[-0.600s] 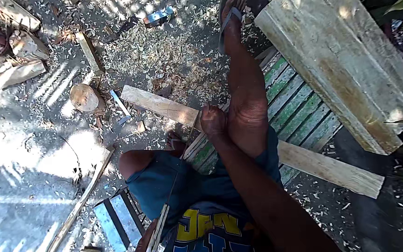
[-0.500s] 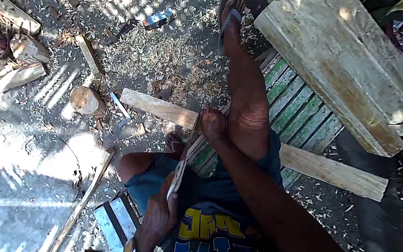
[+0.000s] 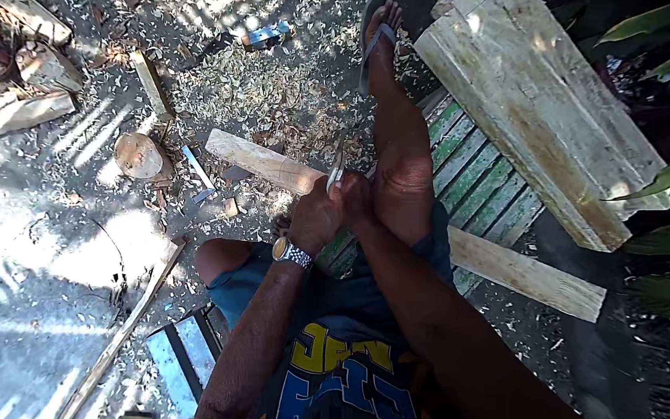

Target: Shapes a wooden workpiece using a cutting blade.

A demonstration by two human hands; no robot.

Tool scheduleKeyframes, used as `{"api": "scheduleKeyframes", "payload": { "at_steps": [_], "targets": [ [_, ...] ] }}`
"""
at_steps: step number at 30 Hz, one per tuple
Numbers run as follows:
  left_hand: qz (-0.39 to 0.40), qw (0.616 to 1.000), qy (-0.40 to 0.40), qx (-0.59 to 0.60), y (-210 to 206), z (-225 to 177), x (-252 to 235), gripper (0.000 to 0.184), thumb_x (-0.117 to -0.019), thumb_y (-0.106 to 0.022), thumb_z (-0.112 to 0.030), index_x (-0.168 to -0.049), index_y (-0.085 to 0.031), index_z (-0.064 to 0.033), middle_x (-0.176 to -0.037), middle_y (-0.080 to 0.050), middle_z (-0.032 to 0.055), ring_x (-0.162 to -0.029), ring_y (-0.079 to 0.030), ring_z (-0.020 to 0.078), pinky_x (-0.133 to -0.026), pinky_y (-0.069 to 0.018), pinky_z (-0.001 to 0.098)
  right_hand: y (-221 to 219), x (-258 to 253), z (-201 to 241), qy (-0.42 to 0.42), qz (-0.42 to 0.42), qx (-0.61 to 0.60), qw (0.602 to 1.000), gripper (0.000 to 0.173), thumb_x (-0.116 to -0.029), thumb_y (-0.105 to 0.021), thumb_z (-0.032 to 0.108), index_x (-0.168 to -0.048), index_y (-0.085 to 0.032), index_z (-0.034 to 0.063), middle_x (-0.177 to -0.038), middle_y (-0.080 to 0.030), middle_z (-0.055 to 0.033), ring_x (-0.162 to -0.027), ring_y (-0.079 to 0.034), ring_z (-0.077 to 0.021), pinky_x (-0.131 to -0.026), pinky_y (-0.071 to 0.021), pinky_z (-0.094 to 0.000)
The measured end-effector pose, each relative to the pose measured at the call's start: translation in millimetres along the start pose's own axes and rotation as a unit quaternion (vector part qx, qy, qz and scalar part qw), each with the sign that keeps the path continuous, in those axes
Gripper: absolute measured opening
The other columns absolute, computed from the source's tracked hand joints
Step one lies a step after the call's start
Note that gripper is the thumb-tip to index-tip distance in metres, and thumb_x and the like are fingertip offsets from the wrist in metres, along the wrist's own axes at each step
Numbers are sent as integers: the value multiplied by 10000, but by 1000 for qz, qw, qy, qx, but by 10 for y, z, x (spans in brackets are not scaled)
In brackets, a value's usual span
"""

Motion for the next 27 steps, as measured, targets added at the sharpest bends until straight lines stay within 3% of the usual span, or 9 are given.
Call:
{"api": "scheduleKeyframes", "payload": {
  "at_steps": [2,5,7,9,12,16,22,24,27],
  "targets": [
    [-60,996,-63,6,-105,531,486,585,-1101,-267,-461,-1521,-472,-110,-946,-730,126,-775,-710,252,-730,-592,481,-96,-73,-31,-47,9,-2,999,563,-1110,-316,338,-960,-707,-38,-1018,-731,-249,-1037,-713,-409,-884,-538,-598],
    [-73,993,-87,15,69,1082,1827,738,-1083,-223,-563,-1479,-511,-12,-1134,-746,120,-802,-715,100,-721,-605,321,-132,-121,-95,-56,-1,-1,998,617,-1108,-287,376,-849,-682,-21,-952,-725,-232,-986,-719,-392,-853,-540,-583],
    [-32,998,-36,37,318,1114,2448,820,-1067,-210,-617,-1463,-510,35,-1054,-740,169,-759,-692,110,-722,-597,322,-133,-130,-83,-37,-29,-11,999,592,-1101,-318,352,-779,-651,-16,-884,-709,-226,-923,-721,-391,-801,-551,-575],
    [14,998,7,63,433,1003,2660,803,-1072,-226,-600,-1479,-482,43,-948,-711,186,-708,-656,151,-703,-582,361,-123,-18,-91,-24,-37,-23,999,577,-1107,-327,341,-770,-627,-18,-854,-686,-233,-880,-709,-403,-753,-549,-587],
    [-46,995,-83,-25,139,1007,1812,658,-1082,-289,-487,-1472,-518,-9,-928,-755,104,-632,-679,148,-574,-583,357,-84,-87,-60,-19,-23,-17,999,568,-1113,-324,331,-815,-636,-38,-889,-688,-258,-901,-703,-430,-770,-536,-599],
    [-111,980,-156,-52,-81,854,501,581,-1067,-334,-374,-1424,-567,20,-942,-761,142,-737,-739,244,-664,-604,439,-38,-15,-53,33,-23,13,999,553,-1126,-272,304,-924,-645,-50,-920,-679,-270,-893,-702,-445,-737,-544,-604],
    [-127,977,-170,16,-188,912,528,596,-1088,-302,-394,-1445,-546,16,-1115,-752,156,-935,-750,224,-824,-604,416,-26,-9,-41,-5,-19,-13,1000,629,-1122,-240,378,-873,-647,-31,-902,-681,-275,-882,-702,-448,-713,-536,-618],
    [-106,978,-175,41,-157,974,514,598,-1094,-293,-392,-1452,-534,23,-1128,-741,153,-933,-730,188,-859,-590,376,-70,-49,-18,-15,-26,-4,1000,610,-1121,-256,345,-875,-662,-39,-912,-697,-269,-920,-711,-440,-755,-544,-608],
    [-60,990,-125,21,39,744,707,570,-1095,-304,-366,-1489,-499,-3,-1007,-741,141,-839,-716,202,-804,-587,397,-131,-122,-18,-44,-13,28,999,603,-1118,-266,323,-927,-707,-42,-998,-737,-246,-1037,-717,-408,-875,-541,-583]
  ]
}}
Point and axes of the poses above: each hand's wrist, its own x-axis away from the middle knuckle, its own y-axis out of the back of the hand, z = x × y, the point moved 3 cm from there along -x, towards the middle knuckle
